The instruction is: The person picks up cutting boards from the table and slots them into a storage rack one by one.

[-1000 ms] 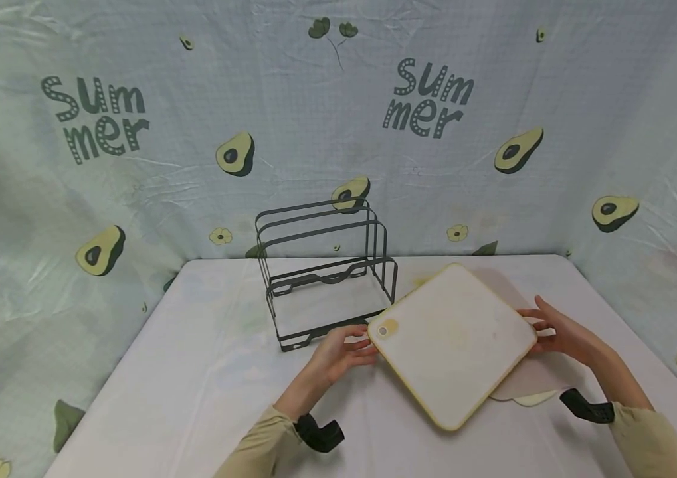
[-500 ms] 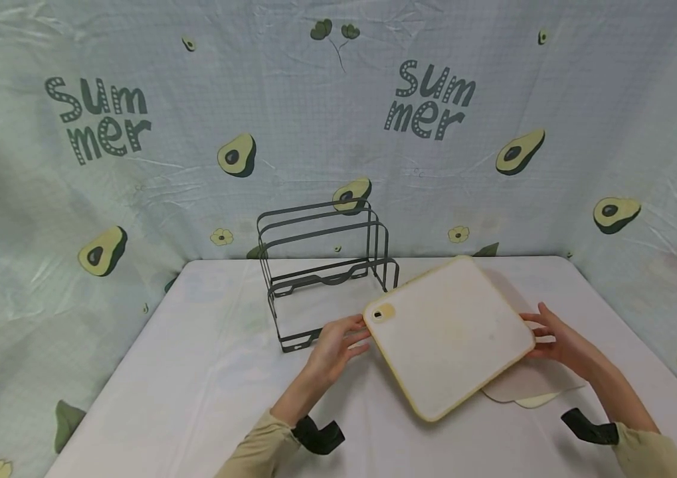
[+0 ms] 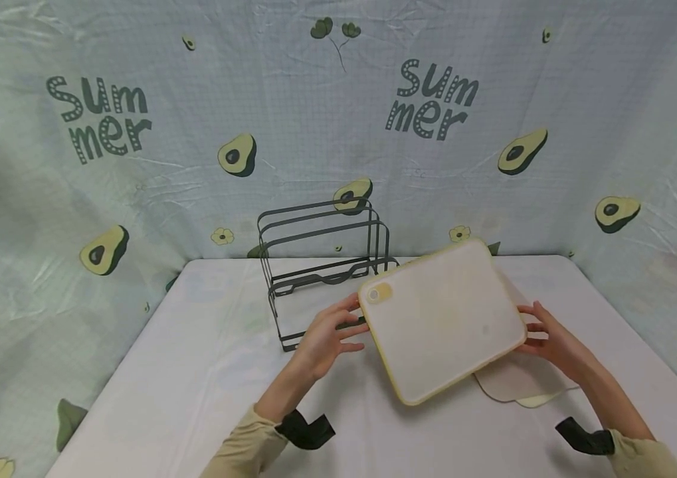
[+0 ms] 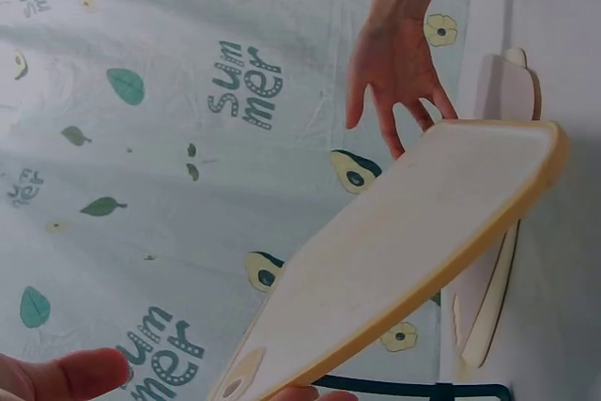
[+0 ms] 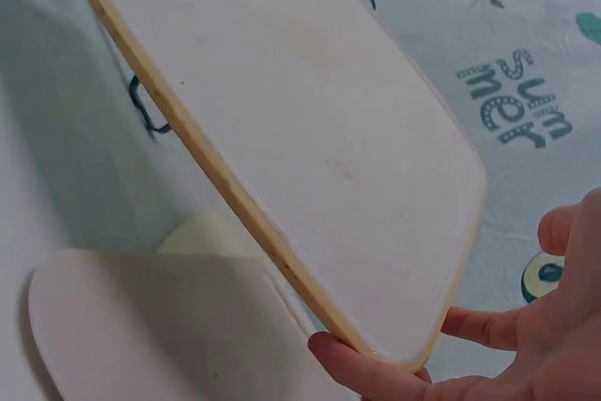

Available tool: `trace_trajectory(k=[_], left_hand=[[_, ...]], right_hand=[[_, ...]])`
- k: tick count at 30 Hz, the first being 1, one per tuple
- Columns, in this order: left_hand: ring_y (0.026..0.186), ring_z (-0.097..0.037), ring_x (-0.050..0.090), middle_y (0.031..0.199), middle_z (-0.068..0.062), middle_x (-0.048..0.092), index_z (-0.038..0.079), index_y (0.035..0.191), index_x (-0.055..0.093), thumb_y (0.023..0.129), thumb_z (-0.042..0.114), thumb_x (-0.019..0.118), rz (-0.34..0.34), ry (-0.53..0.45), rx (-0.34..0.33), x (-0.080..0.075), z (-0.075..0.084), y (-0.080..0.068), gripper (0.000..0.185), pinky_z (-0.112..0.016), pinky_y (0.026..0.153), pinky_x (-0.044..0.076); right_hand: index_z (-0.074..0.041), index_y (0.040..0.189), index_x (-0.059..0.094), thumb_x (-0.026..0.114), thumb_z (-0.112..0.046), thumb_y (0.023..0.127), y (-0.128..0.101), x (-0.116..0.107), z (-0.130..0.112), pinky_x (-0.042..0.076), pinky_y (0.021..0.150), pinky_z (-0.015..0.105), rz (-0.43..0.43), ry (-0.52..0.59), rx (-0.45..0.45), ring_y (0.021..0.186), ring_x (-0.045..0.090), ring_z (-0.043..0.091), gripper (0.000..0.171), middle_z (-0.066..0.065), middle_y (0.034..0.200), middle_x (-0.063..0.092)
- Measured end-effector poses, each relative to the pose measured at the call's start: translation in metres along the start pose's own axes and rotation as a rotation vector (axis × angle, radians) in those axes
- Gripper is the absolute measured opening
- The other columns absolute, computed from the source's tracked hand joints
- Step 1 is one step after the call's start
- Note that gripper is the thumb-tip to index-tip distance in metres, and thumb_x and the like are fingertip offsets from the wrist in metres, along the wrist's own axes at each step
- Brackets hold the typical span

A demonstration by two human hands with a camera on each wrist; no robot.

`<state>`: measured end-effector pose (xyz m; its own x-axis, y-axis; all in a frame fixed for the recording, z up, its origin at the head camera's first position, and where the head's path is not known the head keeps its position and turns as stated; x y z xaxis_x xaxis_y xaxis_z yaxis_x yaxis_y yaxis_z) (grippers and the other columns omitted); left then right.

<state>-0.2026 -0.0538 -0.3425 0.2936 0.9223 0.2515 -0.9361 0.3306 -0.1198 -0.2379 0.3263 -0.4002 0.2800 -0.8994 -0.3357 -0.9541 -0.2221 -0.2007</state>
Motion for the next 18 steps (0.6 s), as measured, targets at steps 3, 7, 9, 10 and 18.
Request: trace_trajectory(k=[3, 7, 9, 10, 18], left_hand=[[0.121, -0.038, 0.042, 0.129, -0.021, 0.036, 0.011, 0.140, 0.028, 0.089, 0.009, 0.036, 0.023, -0.017, -0.001, 0.000, 0.006, -0.001, 0.052, -0.051, 0.095, 0.038], [0.122, -0.036, 0.042, 0.126, -0.022, 0.040, 0.011, 0.139, 0.029, 0.089, 0.009, 0.036, 0.051, -0.031, 0.026, -0.001, 0.014, -0.004, 0.051, -0.050, 0.097, 0.035], [0.124, -0.036, 0.040, 0.130, -0.022, 0.039, 0.007, 0.138, 0.030, 0.088, 0.007, 0.036, 0.059, -0.037, 0.050, -0.002, 0.017, -0.005, 0.051, -0.050, 0.098, 0.034], [0.125, -0.035, 0.038, 0.132, -0.022, 0.038, 0.005, 0.138, 0.031, 0.088, 0.007, 0.036, 0.061, -0.043, 0.061, -0.002, 0.019, -0.006, 0.050, -0.051, 0.099, 0.034], [0.131, -0.032, 0.030, 0.143, -0.012, 0.029, 0.004, 0.137, 0.031, 0.088, 0.008, 0.035, 0.049, -0.046, 0.069, -0.012, 0.037, -0.012, 0.049, -0.054, 0.099, 0.030]], right_hand=[[0.000, 0.138, 0.007, 0.007, -0.050, 0.093, -0.002, 0.002, -0.006, 0.050, 0.074, 0.019, 0.016, 0.006, -0.031, 0.090, 0.049, 0.012, 0.067, 0.019, 0.119, 0.020], [-0.009, 0.137, 0.015, 0.010, -0.045, 0.095, -0.005, 0.005, -0.015, 0.051, 0.074, 0.019, 0.034, 0.049, -0.094, 0.088, 0.052, 0.009, 0.056, 0.017, 0.116, 0.023], [-0.012, 0.137, 0.017, 0.012, -0.043, 0.096, -0.007, 0.007, -0.019, 0.051, 0.075, 0.020, 0.030, 0.080, -0.122, 0.088, 0.052, 0.008, 0.052, 0.015, 0.114, 0.024], [-0.014, 0.137, 0.017, 0.013, -0.043, 0.096, -0.007, 0.008, -0.022, 0.051, 0.075, 0.020, 0.029, 0.093, -0.130, 0.088, 0.052, 0.007, 0.050, 0.014, 0.114, 0.025], [-0.019, 0.136, 0.022, 0.018, -0.041, 0.096, -0.001, 0.016, -0.037, 0.052, 0.076, 0.025, 0.021, 0.185, -0.201, 0.089, 0.053, 0.011, 0.045, 0.009, 0.108, 0.032]])
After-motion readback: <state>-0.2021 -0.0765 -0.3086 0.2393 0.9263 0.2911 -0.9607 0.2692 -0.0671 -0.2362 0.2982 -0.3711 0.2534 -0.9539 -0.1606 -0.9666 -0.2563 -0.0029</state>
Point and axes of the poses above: each hand's wrist, its own y-axis towards the middle knuckle, its own x-axis out of the palm, z = x × y, the point moved 2 cm from there along y, towards the middle knuckle
